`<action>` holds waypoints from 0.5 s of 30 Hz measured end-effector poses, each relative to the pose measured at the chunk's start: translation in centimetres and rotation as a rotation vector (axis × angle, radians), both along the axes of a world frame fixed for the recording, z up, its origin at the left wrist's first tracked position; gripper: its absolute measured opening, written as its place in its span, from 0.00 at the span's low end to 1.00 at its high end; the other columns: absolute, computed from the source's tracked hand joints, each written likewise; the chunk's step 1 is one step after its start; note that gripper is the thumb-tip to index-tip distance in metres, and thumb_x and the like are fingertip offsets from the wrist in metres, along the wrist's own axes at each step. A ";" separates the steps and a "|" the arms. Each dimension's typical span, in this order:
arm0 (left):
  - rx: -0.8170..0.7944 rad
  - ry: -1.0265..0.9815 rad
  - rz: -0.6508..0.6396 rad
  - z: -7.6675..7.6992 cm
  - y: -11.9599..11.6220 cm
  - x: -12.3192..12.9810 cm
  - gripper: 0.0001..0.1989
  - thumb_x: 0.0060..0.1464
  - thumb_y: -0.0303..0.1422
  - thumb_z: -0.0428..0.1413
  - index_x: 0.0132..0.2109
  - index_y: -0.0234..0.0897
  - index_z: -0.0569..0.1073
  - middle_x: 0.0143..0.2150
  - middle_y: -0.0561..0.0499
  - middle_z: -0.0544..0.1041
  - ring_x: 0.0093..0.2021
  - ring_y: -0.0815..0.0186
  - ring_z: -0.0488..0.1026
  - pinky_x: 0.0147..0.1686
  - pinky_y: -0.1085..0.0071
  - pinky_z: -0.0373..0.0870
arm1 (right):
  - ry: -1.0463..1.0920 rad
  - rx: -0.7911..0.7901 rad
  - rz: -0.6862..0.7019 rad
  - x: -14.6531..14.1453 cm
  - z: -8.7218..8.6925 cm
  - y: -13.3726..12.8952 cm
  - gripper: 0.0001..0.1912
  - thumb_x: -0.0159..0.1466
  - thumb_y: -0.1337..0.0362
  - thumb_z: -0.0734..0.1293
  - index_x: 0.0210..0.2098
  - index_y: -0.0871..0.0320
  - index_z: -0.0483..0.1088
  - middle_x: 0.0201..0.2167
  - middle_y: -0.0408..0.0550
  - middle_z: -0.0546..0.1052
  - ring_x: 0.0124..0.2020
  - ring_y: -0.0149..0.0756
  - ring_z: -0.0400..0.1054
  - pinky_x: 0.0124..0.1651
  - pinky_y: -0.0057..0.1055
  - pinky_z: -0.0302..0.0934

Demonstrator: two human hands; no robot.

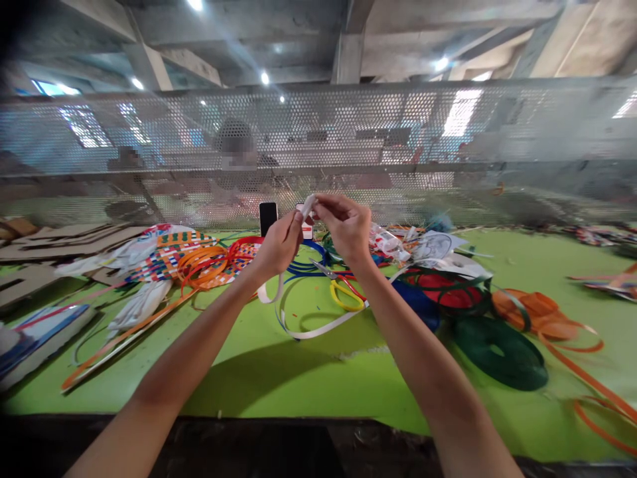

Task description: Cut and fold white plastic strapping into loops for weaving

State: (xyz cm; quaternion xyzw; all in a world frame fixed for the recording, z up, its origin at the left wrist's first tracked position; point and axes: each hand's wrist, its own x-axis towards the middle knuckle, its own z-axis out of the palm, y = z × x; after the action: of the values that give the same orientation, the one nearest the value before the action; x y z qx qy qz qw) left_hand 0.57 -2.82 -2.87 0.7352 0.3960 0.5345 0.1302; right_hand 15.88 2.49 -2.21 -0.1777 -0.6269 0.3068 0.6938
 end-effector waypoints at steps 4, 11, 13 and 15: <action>0.079 0.121 0.113 -0.1 -0.1 0.0 0.18 0.77 0.42 0.41 0.40 0.39 0.66 0.28 0.53 0.67 0.28 0.67 0.63 0.31 0.68 0.57 | 0.070 -0.089 0.078 -0.5 -0.3 0.0 0.19 0.57 0.54 0.80 0.46 0.51 0.83 0.41 0.46 0.86 0.42 0.41 0.82 0.48 0.43 0.80; 0.077 0.098 0.140 -0.1 -0.1 0.1 0.23 0.77 0.47 0.38 0.42 0.38 0.69 0.31 0.49 0.74 0.29 0.66 0.69 0.32 0.68 0.60 | 0.076 -0.232 0.190 -0.6 0.3 -0.6 0.22 0.54 0.51 0.82 0.43 0.54 0.83 0.42 0.47 0.86 0.43 0.42 0.83 0.54 0.45 0.80; 0.091 0.093 0.140 -0.2 0.0 0.1 0.24 0.77 0.48 0.38 0.42 0.38 0.69 0.32 0.49 0.74 0.30 0.66 0.69 0.32 0.68 0.61 | 0.077 -0.247 0.192 -0.6 0.5 -0.9 0.24 0.53 0.50 0.83 0.45 0.54 0.82 0.43 0.47 0.86 0.45 0.43 0.83 0.54 0.45 0.80; 0.088 0.086 0.123 -0.3 0.1 0.1 0.25 0.76 0.49 0.37 0.43 0.38 0.69 0.32 0.49 0.75 0.30 0.66 0.69 0.32 0.69 0.61 | 0.081 -0.251 0.184 -0.5 0.6 -1.1 0.27 0.52 0.51 0.83 0.48 0.53 0.81 0.44 0.47 0.86 0.46 0.44 0.82 0.53 0.46 0.80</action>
State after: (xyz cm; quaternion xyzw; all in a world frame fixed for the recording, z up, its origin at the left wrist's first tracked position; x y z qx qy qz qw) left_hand 0.64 -2.70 -3.14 0.7368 0.4218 0.5262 0.0475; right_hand 15.38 1.34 -1.62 -0.1923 -0.5689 0.4520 0.6596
